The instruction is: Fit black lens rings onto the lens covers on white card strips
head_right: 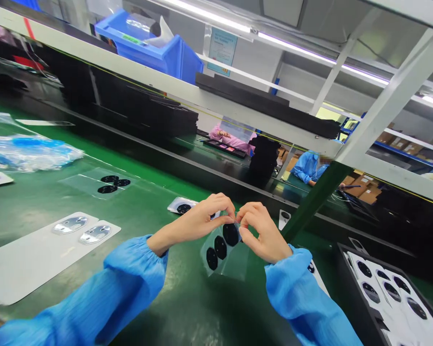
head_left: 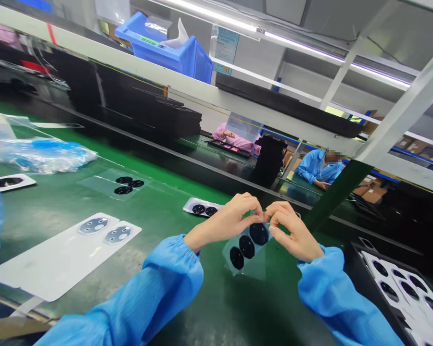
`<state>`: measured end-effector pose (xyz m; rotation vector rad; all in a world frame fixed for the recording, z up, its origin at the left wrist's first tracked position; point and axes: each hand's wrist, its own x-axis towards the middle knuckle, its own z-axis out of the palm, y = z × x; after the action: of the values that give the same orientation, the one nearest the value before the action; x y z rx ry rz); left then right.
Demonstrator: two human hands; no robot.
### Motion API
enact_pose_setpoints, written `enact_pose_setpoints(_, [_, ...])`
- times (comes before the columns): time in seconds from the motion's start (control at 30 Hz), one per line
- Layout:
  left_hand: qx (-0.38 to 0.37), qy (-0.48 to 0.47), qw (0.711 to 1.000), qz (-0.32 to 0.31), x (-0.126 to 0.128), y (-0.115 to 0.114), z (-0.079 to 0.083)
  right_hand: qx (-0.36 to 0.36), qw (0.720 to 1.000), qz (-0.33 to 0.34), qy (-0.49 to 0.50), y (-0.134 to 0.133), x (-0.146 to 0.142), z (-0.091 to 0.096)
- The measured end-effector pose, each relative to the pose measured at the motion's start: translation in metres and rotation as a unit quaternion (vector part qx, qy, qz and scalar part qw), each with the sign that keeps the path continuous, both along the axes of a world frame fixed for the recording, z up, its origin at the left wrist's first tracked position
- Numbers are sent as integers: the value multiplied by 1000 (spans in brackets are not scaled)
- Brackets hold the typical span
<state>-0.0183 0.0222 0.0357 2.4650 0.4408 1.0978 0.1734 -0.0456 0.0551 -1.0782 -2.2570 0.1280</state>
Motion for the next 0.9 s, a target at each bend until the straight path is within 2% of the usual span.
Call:
enact_pose_setpoints(0.2, [-55, -9, 998, 2, 6, -15, -3, -73, 991, -87, 75, -10, 13, -18])
enact_pose_setpoints(0.3, [-71, -43, 996, 23, 12, -16, -4, -117, 981, -65, 143, -11, 17, -22])
enact_pose_setpoints(0.4, [-79, -98, 990, 66, 18, -12, -3, -219, 940, -30, 259, -9, 19, -26])
enact_pose_setpoints(0.47, [-89, -143, 980, 106, 21, -7, -2, -297, 899, -48, 317, -6, 21, -31])
enact_pose_setpoints(0.53, [-109, -175, 969, 136, 23, -2, 0, -333, 873, -75, 349, -2, 24, -38])
enact_pose_setpoints(0.73, [-179, -150, 962, 142, 36, 15, -9, -316, 832, -141, 434, -3, 39, -53])
enact_pose_setpoints(0.83, [-205, -99, 962, 151, 47, 27, -26, -298, 808, -186, 474, -7, 44, -69])
enact_pose_setpoints(0.9, [-228, -43, 961, 149, 53, 35, -43, -303, 793, -208, 487, -9, 43, -87])
